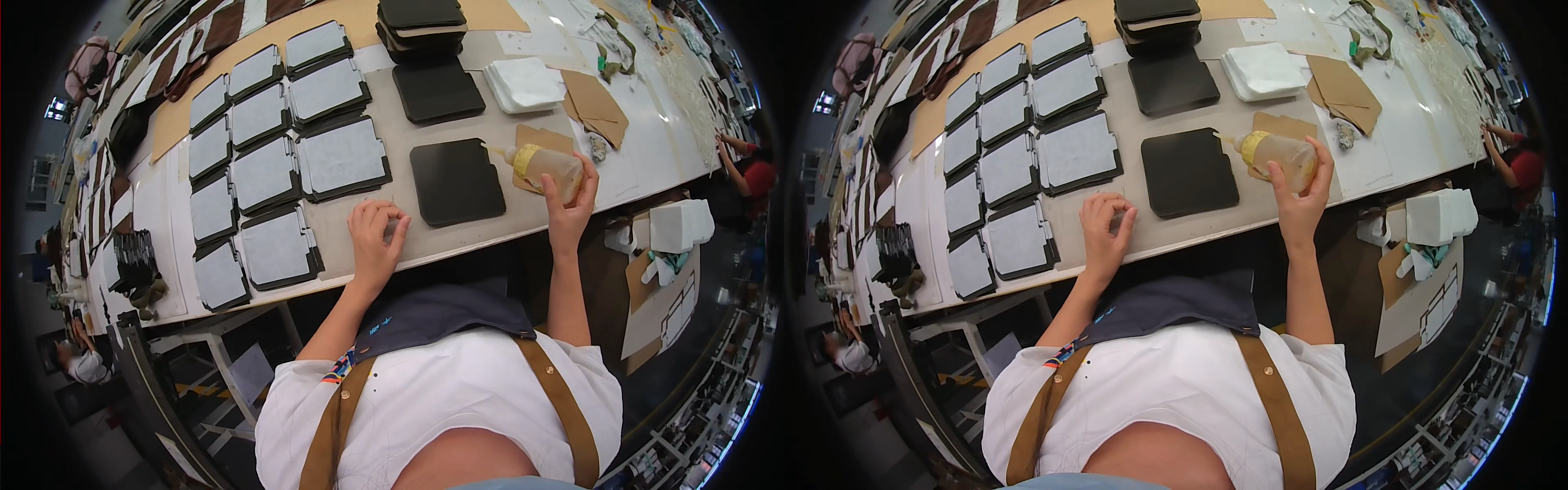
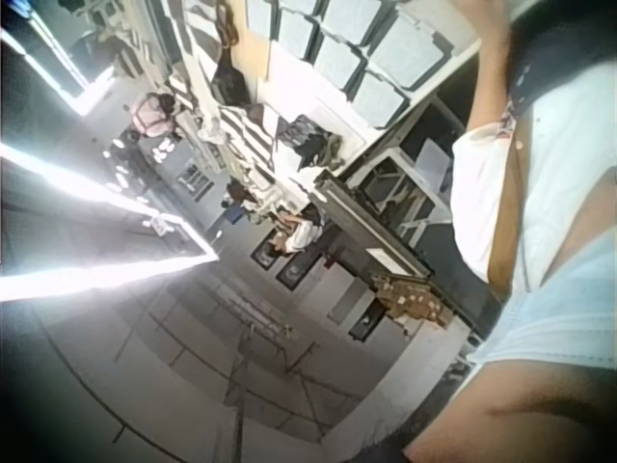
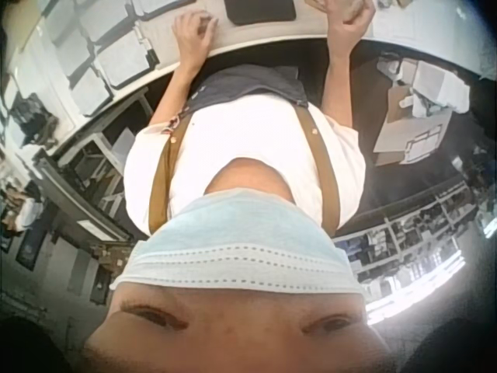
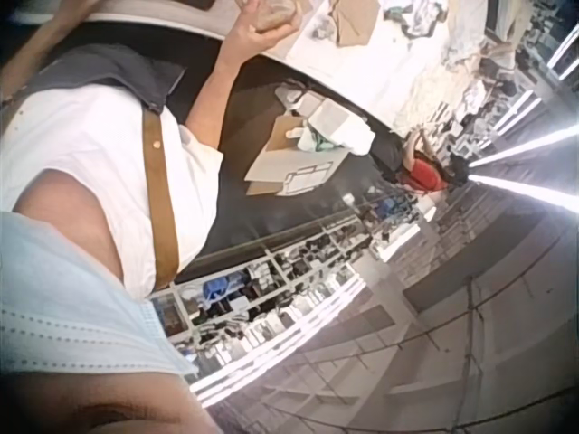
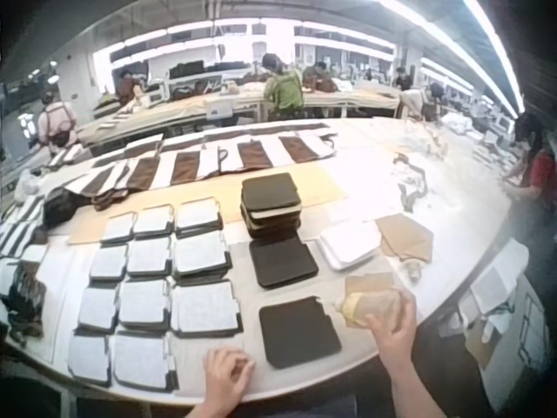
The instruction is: The person applies glue from a squeeze bottle onto black rectangular pads and then places white square inserts on top, pressing them down. They repeat this process for multiple units, stacking the finished assemblies on the table.
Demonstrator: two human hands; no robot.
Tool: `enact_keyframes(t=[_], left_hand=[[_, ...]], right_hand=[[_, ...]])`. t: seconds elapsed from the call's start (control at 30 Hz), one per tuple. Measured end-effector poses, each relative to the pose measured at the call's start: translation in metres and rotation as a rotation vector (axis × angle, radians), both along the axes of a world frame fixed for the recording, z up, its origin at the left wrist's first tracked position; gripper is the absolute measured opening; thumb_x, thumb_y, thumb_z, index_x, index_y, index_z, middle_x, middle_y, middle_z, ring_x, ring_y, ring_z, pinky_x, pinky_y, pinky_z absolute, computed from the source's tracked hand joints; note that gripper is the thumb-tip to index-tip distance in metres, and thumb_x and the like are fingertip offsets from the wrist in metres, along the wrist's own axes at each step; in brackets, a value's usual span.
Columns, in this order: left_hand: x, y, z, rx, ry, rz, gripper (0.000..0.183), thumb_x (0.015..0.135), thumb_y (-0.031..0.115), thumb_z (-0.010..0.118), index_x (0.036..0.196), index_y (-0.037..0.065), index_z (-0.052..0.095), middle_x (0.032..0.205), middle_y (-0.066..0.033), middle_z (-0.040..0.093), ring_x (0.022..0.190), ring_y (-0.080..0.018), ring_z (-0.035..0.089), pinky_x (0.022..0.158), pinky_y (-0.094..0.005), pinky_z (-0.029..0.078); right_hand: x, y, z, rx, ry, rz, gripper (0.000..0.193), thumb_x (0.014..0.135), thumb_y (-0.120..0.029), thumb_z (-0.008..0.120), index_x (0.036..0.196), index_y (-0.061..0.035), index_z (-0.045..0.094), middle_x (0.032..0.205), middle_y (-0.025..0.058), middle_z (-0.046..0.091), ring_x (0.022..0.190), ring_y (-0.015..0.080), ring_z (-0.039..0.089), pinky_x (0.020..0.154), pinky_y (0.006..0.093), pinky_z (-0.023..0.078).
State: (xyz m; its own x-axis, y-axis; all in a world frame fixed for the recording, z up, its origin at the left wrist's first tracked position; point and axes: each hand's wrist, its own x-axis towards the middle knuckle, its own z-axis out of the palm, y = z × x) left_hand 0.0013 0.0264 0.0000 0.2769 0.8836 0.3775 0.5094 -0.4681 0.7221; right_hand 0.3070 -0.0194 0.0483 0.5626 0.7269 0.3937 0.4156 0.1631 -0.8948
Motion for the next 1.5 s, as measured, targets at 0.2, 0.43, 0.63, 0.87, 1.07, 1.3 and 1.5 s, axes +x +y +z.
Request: enact_keyframes(t=[0.2, 0.43, 0.63, 0.87, 1.07, 1.3, 1.5], left_hand=[[0.000, 0.000, 0.000, 0.011, -0.007, -0.002, 0.010, 0.088, 0.015, 0.073, 0.092, 0.009, 0.066, 0.104, -0.0051, 0.064, 0.109, -0.0288, 0.054, 0.099, -0.0433, 0.035], [0.000, 0.000, 0.000, 0.008, -0.010, 0.000, 0.011, 0.088, 0.015, 0.074, 0.092, 0.009, 0.067, 0.103, -0.0048, 0.064, 0.109, -0.0288, 0.054, 0.099, -0.0433, 0.035], [0.000, 0.000, 0.000, 0.025, -0.023, 0.000, 0.011, 0.088, 0.016, 0.074, 0.092, 0.009, 0.067, 0.103, -0.0044, 0.064, 0.109, -0.0285, 0.054, 0.099, -0.0432, 0.035], [-0.001, -0.001, 0.001, 0.013, -0.038, 0.002, 0.010, 0.088, 0.014, 0.073, 0.092, 0.009, 0.067, 0.101, -0.0054, 0.065, 0.109, -0.0294, 0.055, 0.100, -0.0430, 0.035], [-0.002, 0.000, -0.002, 0.031, -0.025, -0.001, 0.012, 0.087, 0.014, 0.075, 0.093, 0.009, 0.066, 0.103, -0.0044, 0.064, 0.110, -0.0294, 0.054, 0.099, -0.0438, 0.035], [-0.003, -0.002, -0.002, 0.035, -0.026, 0.012, 0.013, 0.086, 0.014, 0.075, 0.094, 0.009, 0.066, 0.105, -0.0053, 0.064, 0.110, -0.0303, 0.054, 0.099, -0.0443, 0.035], [-0.001, -0.001, -0.002, 0.032, -0.042, 0.015, 0.013, 0.085, 0.013, 0.075, 0.094, 0.008, 0.066, 0.105, -0.0059, 0.064, 0.110, -0.0303, 0.054, 0.098, -0.0445, 0.036]], right_hand=[[-0.008, 0.001, 0.004, 0.012, -0.072, 0.013, 0.064, 0.084, -0.011, 0.082, 0.139, -0.0055, 0.049, 0.132, 0.0093, 0.052, 0.122, 0.0204, 0.053, 0.105, 0.0342, 0.043], [-0.025, 0.003, 0.010, 0.021, -0.184, 0.060, 0.063, 0.085, -0.012, 0.082, 0.138, -0.0060, 0.048, 0.127, 0.0112, 0.059, 0.117, 0.0224, 0.059, 0.100, 0.0349, 0.048], [-0.040, 0.008, 0.008, 0.033, -0.191, 0.124, 0.064, 0.084, -0.010, 0.082, 0.137, -0.0053, 0.048, 0.126, 0.0134, 0.063, 0.115, 0.0247, 0.062, 0.098, 0.0362, 0.050], [-0.059, 0.016, 0.008, 0.057, -0.203, 0.212, 0.063, 0.084, -0.009, 0.082, 0.136, -0.0048, 0.048, 0.126, 0.0137, 0.063, 0.116, 0.0253, 0.063, 0.098, 0.0364, 0.050], [-0.073, 0.025, 0.006, 0.078, -0.250, 0.294, 0.064, 0.083, -0.009, 0.083, 0.136, -0.0047, 0.048, 0.127, 0.0141, 0.062, 0.117, 0.0257, 0.062, 0.098, 0.0365, 0.050], [-0.061, 0.044, 0.019, 0.060, 0.004, 0.460, 0.071, 0.085, -0.008, 0.082, 0.146, -0.0053, 0.044, 0.133, 0.0104, 0.057, 0.121, 0.0212, 0.058, 0.101, 0.0356, 0.050], [-0.028, 0.072, 0.035, -0.073, 0.144, 0.629, 0.072, 0.085, -0.007, 0.080, 0.148, -0.0083, 0.047, 0.137, 0.0052, 0.053, 0.120, 0.0165, 0.056, 0.100, 0.0316, 0.051]])
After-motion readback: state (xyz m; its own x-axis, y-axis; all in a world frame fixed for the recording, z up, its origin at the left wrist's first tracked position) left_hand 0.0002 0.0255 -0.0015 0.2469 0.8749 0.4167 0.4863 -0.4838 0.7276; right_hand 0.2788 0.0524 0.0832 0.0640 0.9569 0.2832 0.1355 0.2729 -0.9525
